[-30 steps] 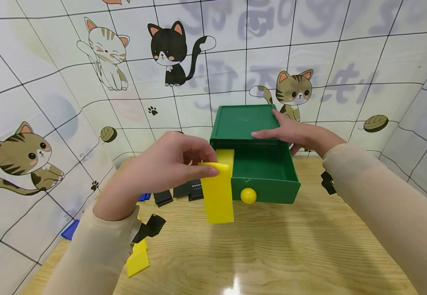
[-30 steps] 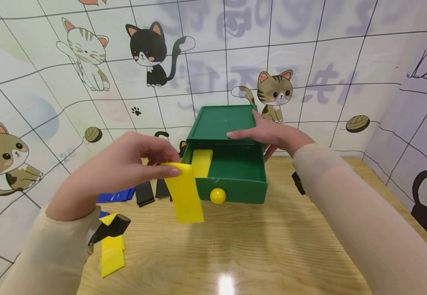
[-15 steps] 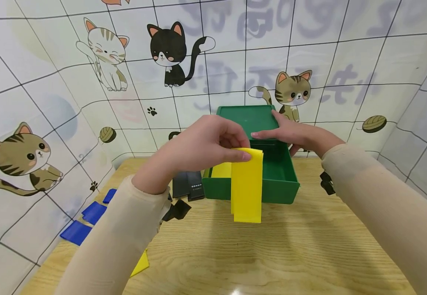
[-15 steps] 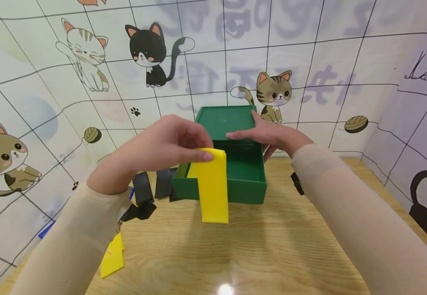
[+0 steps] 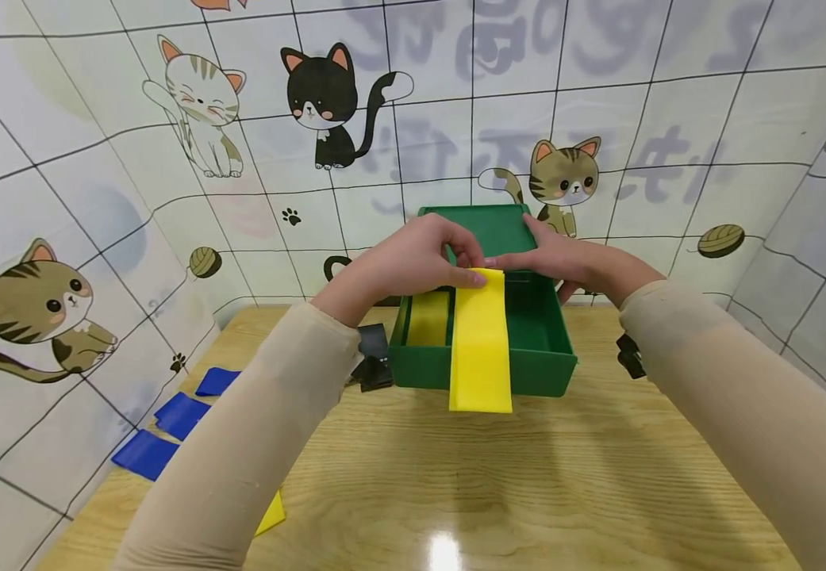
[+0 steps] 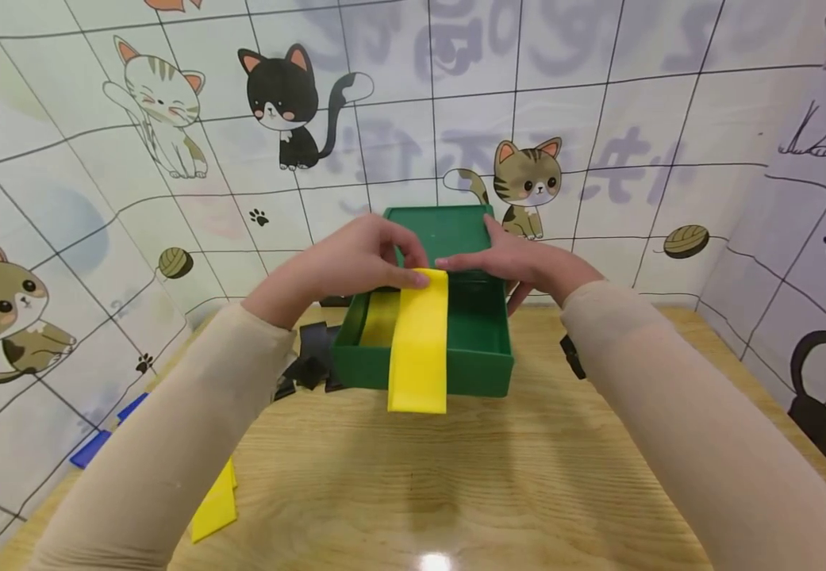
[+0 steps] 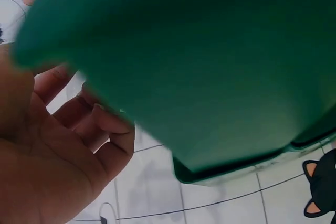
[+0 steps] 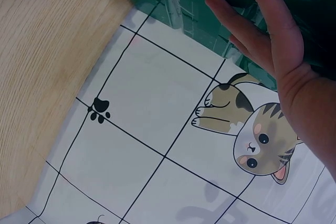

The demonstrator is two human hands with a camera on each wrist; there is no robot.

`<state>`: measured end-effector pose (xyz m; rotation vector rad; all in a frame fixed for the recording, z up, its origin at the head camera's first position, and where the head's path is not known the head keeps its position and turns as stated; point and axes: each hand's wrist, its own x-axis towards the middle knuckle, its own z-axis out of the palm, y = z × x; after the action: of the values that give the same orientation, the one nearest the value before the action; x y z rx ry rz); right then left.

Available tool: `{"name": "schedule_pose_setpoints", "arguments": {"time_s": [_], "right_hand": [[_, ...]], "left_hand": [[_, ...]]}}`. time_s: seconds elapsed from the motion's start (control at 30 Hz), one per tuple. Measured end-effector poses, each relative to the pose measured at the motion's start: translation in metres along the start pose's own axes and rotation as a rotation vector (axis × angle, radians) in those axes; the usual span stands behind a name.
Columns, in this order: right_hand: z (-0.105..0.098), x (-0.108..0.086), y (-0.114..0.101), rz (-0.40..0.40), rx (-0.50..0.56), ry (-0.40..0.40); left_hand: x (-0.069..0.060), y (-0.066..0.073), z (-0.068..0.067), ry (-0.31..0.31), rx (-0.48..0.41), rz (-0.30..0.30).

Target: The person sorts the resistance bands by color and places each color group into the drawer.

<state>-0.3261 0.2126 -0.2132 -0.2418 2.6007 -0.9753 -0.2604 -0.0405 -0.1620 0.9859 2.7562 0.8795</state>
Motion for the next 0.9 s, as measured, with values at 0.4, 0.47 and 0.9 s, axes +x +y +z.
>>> {"name": "schedule_pose_setpoints", "arguments": {"time_s": [0.4,0.47,0.9], "right_hand": [[0.001,-0.002,-0.004,0.017,0.014,0.003],[0.001,-0.002,-0.004,0.017,0.013,0.005],[0.0,-0.002,-0.002,0.009,0.016,-0.008]], "left_hand": [[0.009,-0.024,0.007,0.023,0.003,0.002],[0.01,-0.028,0.008,0.022,0.006,0.01],[0.018,-0.046,0.022,0.103,0.116,0.098]]}}
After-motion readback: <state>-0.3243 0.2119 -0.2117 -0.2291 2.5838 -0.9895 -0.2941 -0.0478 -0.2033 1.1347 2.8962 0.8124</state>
